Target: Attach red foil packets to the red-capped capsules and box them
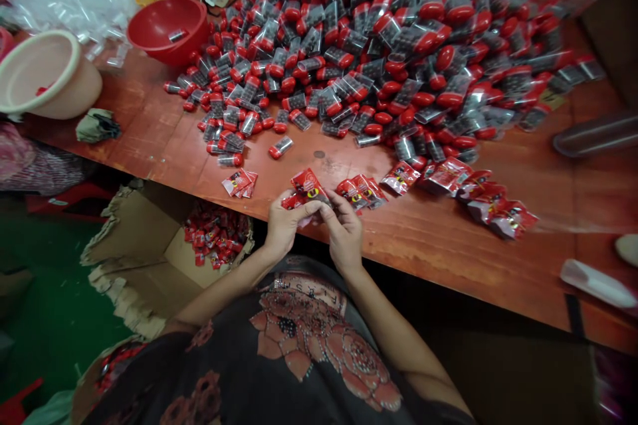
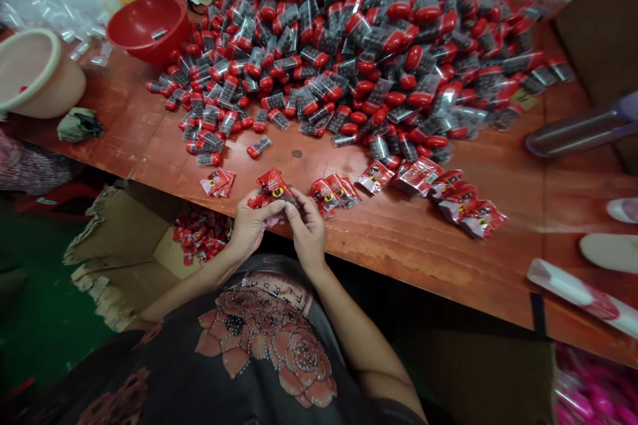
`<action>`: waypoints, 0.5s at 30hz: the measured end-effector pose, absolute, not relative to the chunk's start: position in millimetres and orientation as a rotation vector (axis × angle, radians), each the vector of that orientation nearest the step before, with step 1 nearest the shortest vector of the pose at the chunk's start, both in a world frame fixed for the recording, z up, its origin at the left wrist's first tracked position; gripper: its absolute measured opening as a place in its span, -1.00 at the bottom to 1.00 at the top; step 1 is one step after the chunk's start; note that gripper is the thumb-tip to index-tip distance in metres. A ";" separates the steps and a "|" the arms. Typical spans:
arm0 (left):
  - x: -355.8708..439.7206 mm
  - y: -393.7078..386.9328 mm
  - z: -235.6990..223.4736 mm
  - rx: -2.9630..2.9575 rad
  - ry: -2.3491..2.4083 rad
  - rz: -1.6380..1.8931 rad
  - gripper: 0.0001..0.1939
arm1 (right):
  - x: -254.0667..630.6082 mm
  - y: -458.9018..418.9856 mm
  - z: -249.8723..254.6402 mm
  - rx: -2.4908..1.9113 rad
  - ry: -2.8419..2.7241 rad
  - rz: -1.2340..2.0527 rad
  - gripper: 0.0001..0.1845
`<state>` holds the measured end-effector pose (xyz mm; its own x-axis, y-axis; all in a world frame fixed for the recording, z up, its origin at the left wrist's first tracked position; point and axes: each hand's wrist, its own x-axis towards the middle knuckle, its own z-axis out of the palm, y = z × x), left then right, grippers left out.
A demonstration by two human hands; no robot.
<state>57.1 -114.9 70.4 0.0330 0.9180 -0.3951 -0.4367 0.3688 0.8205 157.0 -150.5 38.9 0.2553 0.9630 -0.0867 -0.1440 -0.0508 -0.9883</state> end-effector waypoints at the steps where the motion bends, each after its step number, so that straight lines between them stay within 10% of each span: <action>1: 55.2 -112.8 71.3 0.554 1.074 1.130 -0.59 | 157.8 -150.1 39.3 -1.258 -0.867 1.152 -0.58; 15: 49.0 -98.4 58.1 0.425 0.997 0.994 -0.65 | 186.9 -143.4 30.3 -1.385 -1.026 0.953 -0.76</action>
